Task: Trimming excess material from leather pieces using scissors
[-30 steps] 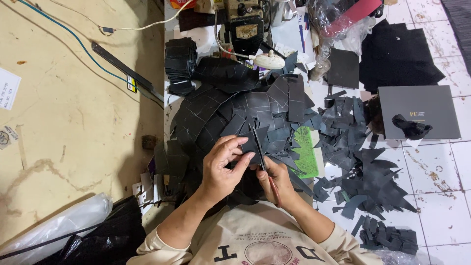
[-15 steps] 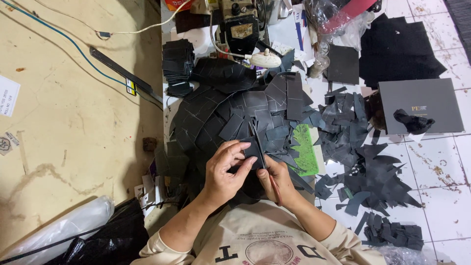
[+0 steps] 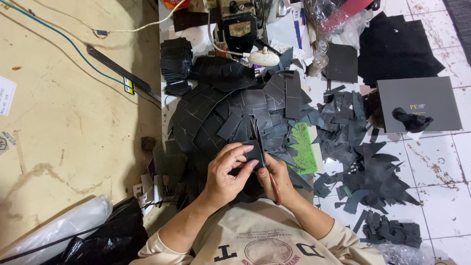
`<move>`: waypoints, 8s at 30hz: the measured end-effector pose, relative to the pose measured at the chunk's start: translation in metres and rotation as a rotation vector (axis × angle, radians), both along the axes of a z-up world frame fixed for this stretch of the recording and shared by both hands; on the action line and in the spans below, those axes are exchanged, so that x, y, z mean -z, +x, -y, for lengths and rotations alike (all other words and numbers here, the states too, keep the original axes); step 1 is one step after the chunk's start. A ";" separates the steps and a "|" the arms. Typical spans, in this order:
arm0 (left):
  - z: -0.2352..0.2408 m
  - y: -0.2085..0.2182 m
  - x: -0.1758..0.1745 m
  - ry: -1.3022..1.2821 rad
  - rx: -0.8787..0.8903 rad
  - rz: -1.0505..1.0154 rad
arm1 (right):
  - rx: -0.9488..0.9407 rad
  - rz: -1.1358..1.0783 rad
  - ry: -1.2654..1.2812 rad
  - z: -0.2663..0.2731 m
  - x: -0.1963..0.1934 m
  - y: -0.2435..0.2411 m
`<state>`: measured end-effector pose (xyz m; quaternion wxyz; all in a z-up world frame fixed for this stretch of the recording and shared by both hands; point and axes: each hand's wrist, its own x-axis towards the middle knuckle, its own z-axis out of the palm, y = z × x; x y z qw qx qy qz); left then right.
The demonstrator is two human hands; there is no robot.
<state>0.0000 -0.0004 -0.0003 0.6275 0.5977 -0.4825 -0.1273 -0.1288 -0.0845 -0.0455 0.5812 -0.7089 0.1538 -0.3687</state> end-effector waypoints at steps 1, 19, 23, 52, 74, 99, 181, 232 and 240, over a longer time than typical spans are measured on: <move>0.000 0.001 0.000 -0.001 -0.001 0.000 | -0.001 0.000 -0.001 -0.001 0.004 -0.001; 0.000 0.070 -0.061 0.205 0.424 0.075 | -0.272 -0.050 -0.088 0.015 0.004 -0.009; 0.000 0.071 -0.059 0.238 0.447 0.043 | -0.255 -0.043 -0.120 0.015 0.002 -0.007; 0.001 0.077 -0.047 0.251 0.456 0.030 | -0.100 -0.045 -0.050 0.005 0.010 -0.003; -0.004 0.077 -0.034 0.344 0.419 -0.085 | -0.045 -0.057 0.034 0.017 0.040 -0.011; 0.124 0.330 0.112 0.288 -0.577 -0.373 | -0.010 0.109 0.491 0.039 0.093 -0.010; 0.046 0.072 0.069 0.625 -0.226 0.613 | 0.152 0.203 0.099 0.024 0.056 -0.015; 0.015 0.023 0.012 -0.396 0.144 -1.020 | -0.146 -0.078 0.136 -0.015 0.012 0.007; 0.020 -0.023 0.040 -0.225 -0.137 -0.976 | -0.016 0.065 -0.084 -0.001 0.003 0.016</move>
